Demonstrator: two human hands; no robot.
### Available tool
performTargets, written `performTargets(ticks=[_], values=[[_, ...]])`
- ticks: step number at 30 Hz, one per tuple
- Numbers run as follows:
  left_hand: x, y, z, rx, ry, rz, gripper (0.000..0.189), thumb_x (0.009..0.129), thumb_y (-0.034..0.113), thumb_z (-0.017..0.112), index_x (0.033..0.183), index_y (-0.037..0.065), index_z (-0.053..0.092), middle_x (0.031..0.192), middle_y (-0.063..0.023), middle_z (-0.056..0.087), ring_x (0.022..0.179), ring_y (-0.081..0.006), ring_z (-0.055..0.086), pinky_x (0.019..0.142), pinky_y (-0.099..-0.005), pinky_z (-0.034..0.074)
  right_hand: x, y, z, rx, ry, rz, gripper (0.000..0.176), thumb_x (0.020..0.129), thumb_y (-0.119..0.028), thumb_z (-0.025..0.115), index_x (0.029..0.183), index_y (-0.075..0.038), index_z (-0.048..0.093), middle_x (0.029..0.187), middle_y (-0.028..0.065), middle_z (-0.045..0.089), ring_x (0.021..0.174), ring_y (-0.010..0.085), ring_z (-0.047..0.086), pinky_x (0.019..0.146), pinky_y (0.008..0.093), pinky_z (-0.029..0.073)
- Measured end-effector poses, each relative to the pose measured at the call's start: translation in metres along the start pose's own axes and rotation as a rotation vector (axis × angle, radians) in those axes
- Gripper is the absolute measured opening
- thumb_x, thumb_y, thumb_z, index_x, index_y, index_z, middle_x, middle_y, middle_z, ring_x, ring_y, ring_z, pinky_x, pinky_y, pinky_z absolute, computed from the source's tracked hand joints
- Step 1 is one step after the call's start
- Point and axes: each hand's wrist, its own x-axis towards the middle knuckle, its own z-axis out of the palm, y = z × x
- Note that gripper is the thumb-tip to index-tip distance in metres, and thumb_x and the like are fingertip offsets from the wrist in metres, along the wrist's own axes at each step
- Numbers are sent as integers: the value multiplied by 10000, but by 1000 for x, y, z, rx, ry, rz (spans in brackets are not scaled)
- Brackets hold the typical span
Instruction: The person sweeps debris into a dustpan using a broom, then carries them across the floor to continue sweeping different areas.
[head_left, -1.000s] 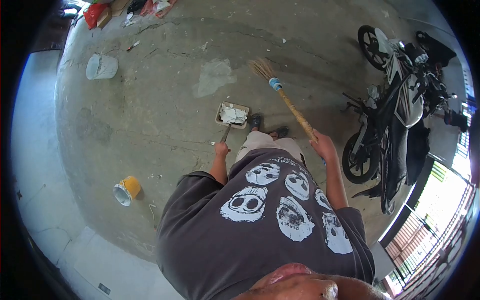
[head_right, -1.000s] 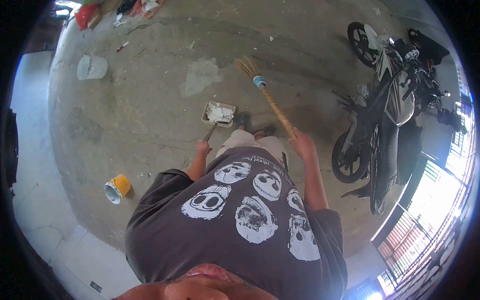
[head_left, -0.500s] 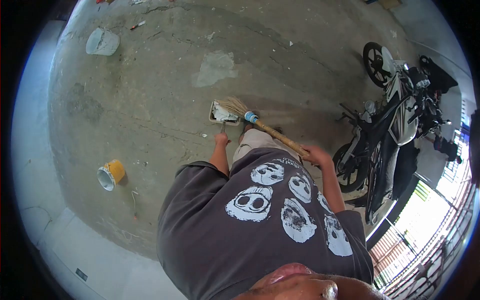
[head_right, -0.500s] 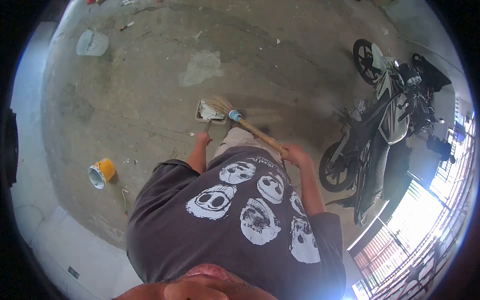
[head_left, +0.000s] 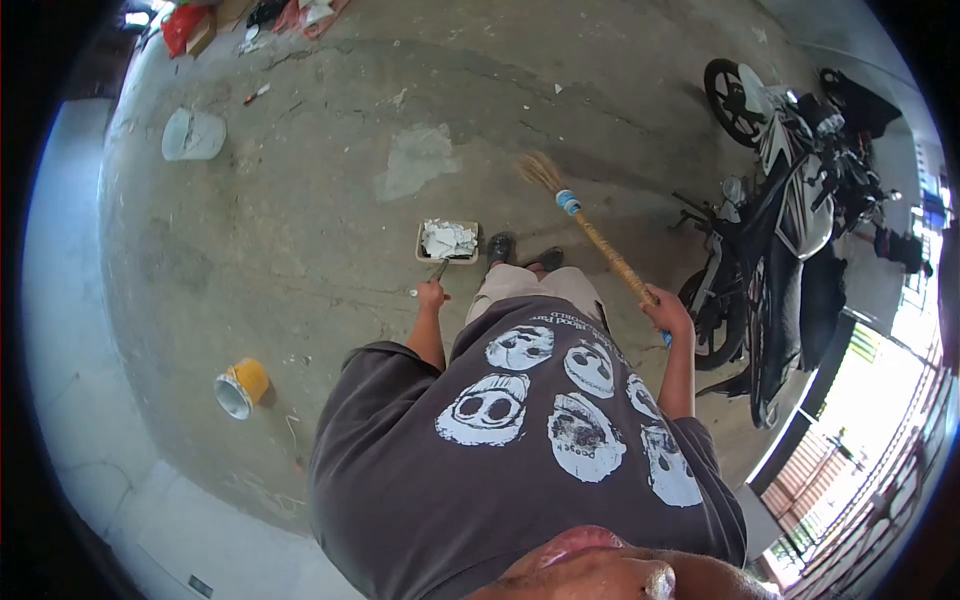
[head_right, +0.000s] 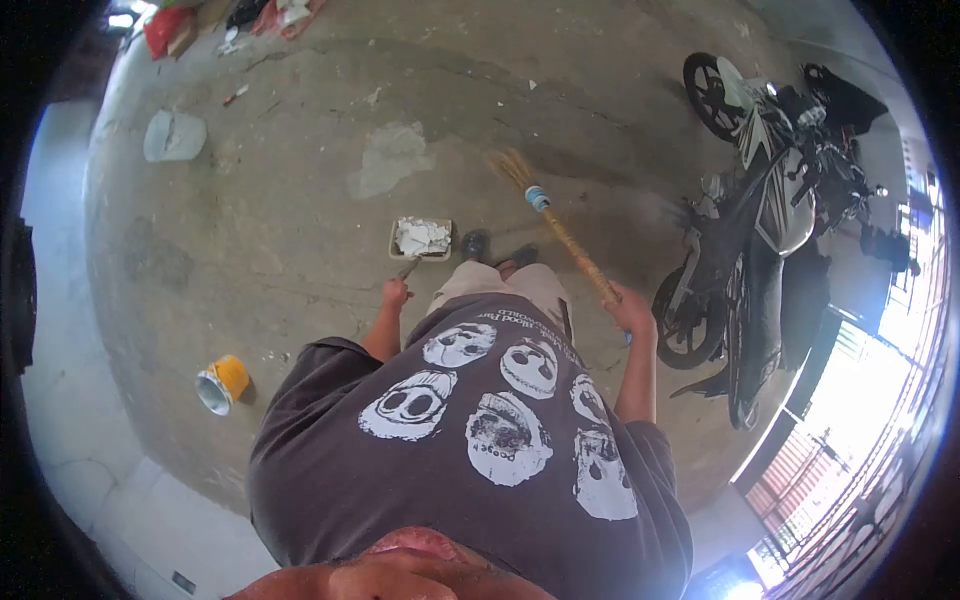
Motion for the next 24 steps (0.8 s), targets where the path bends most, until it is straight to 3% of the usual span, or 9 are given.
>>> performTargets(ticks=[4, 6, 7, 9, 16, 18, 22, 24], values=[[-1, 18, -13, -186, -143, 10, 348, 884, 183, 463, 666, -84, 506, 538, -116, 505, 421, -268, 601, 415, -361, 534, 11, 29, 10, 113, 106, 46, 548, 812, -172, 651, 1328, -95, 484, 809, 110, 640, 482, 141, 554, 461, 307, 474], [7, 21, -14, 337, -135, 639, 342, 874, 174, 458, 658, -87, 497, 527, -108, 497, 414, -267, 600, 422, -358, 536, 14, 37, 11, 163, 135, 18, 537, 815, -172, 643, 1322, -89, 487, 791, 112, 636, 477, 145, 561, 456, 309, 476], [13, 24, -11, 346, -139, 651, 342, 874, 174, 458, 658, -87, 497, 527, -108, 497, 414, -267, 600, 422, -358, 536, 17, 40, 12, 193, 179, 43, 521, 817, -174, 636, 1310, -82, 496, 768, 106, 632, 474, 151, 571, 451, 314, 480], [-1, 67, -9, -134, -153, 21, 355, 869, 191, 454, 677, -104, 506, 547, -124, 523, 425, -276, 613, 425, -368, 524, 24, 47, 13, 241, 224, 73, 505, 818, -175, 629, 1298, -76, 505, 745, 101, 627, 471, 158, 581, 447, 319, 483], [27, 126, 17, 143, -144, 45, 385, 876, 219, 438, 694, -113, 509, 563, -156, 545, 473, -297, 639, 418, -379, 502, 70, 47, -10, 395, 237, 123, 450, 833, -181, 617, 1260, -68, 532, 690, 97, 606, 464, 167, 587, 437, 326, 482], [46, 129, 28, 330, -219, 463, 367, 876, 211, 439, 733, -120, 509, 573, -148, 548, 480, -304, 641, 416, -386, 497, 90, 43, -25, 428, 223, 128, 449, 834, -185, 616, 1260, -71, 533, 687, 97, 604, 465, 169, 587, 437, 325, 481], [71, 168, 65, 380, -150, 268, 370, 879, 210, 441, 782, -140, 510, 632, -168, 570, 492, -309, 645, 423, -387, 506, 141, 30, -66, 419, 219, 111, 444, 841, -192, 612, 1261, -73, 531, 685, 91, 599, 478, 168, 589, 442, 324, 480], [65, 212, 83, 362, -196, -18, 383, 880, 202, 450, 890, -179, 486, 745, -206, 593, 505, -318, 647, 440, -380, 527, 169, 15, -98, 400, 212, 112, 443, 842, -194, 611, 1260, -71, 530, 690, 94, 600, 484, 167, 591, 444, 324, 481]])
